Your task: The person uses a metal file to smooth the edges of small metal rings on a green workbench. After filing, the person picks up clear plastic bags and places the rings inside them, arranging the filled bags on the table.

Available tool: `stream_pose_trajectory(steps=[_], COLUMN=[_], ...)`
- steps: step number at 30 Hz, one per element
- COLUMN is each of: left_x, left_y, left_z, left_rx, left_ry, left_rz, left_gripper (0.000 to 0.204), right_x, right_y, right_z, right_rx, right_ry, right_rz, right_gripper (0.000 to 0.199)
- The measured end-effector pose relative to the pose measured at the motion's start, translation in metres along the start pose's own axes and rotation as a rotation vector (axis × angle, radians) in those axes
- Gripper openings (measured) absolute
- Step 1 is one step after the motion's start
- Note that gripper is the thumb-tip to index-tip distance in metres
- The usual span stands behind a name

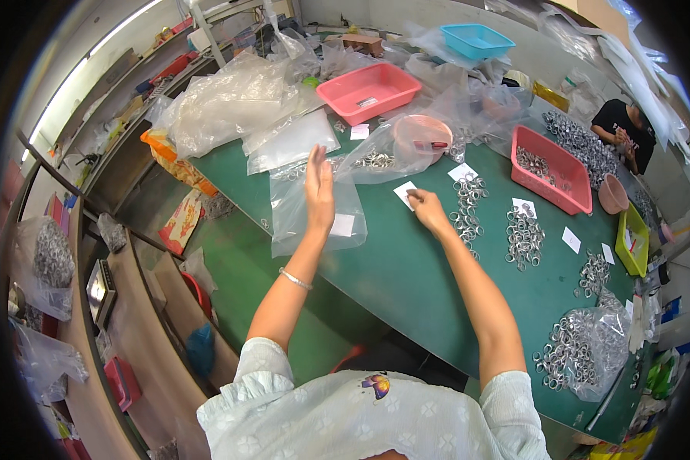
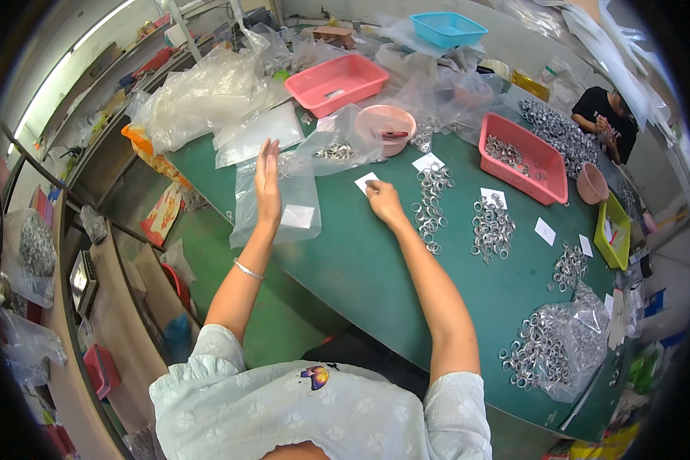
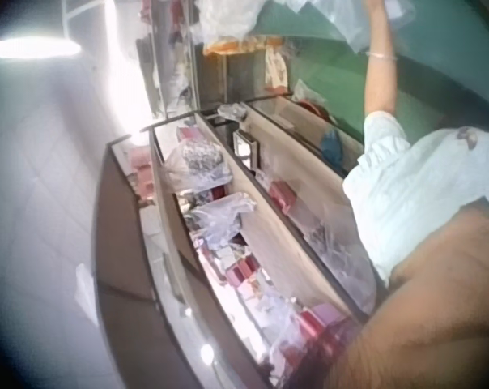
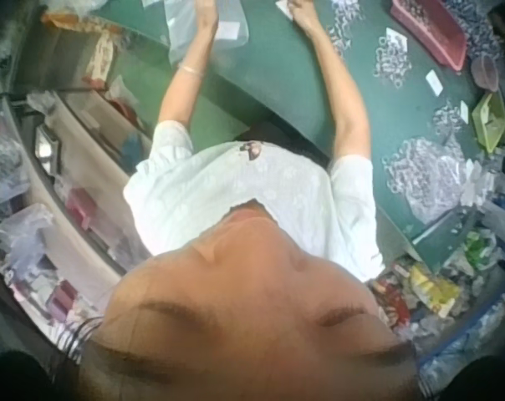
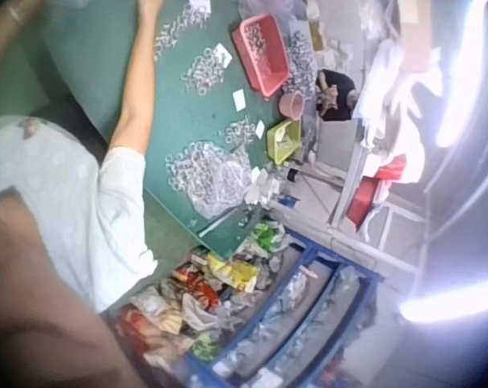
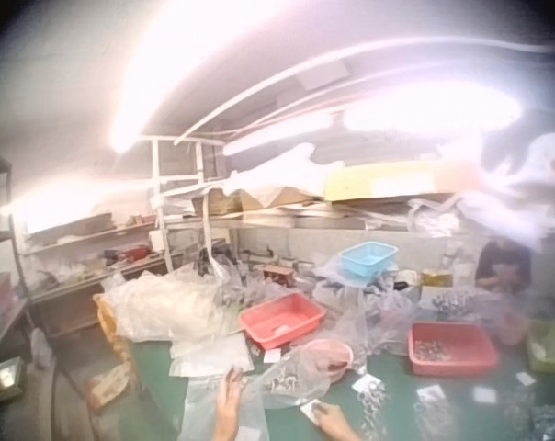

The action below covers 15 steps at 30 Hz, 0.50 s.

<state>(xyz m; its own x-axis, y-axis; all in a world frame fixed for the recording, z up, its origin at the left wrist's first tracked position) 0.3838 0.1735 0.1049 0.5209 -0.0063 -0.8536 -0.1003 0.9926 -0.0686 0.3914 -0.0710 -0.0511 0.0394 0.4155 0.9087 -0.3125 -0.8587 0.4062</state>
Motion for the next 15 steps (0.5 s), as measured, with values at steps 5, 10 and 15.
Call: stream_pose_trajectory(steps=[5, 10, 15], left_x=[-0.02, -0.053, -0.01], left_y=[0.022, 0.02, -0.007], left_z=[-0.053, -0.125, -0.21], left_rx=[0.215, 0.264, 0.444], left_ry=[-0.343, -0.383, -0.135], left_rz=[0.802, 0.449, 0.337], left_gripper=[0.054, 0.032, 0.02], right_x=[0.035, 0.059, 0.079], right_y=[0.009, 0.026, 0.052], right_z=[-0.071, -0.147, -0.227], right_rx=[0.073, 0.104, 0.129], right_ry=[0.284, 0.404, 0.425], right_rz=[-0.376, -0.537, -0.543], right_gripper=[0.032, 0.033, 0.037])
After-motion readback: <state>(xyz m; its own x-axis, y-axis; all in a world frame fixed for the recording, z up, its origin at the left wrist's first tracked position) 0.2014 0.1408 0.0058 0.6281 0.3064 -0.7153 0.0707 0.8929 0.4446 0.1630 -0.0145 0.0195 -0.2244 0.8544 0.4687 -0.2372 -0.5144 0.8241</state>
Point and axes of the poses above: each hand's wrist, its own z-axis towards the middle knuckle, its own y-axis out of the back of the hand, x = y × z, the point moved 10 cm from there along z, towards the middle knuckle, and after that the axes turned 9 degrees about -x, right-handed, at the moved point
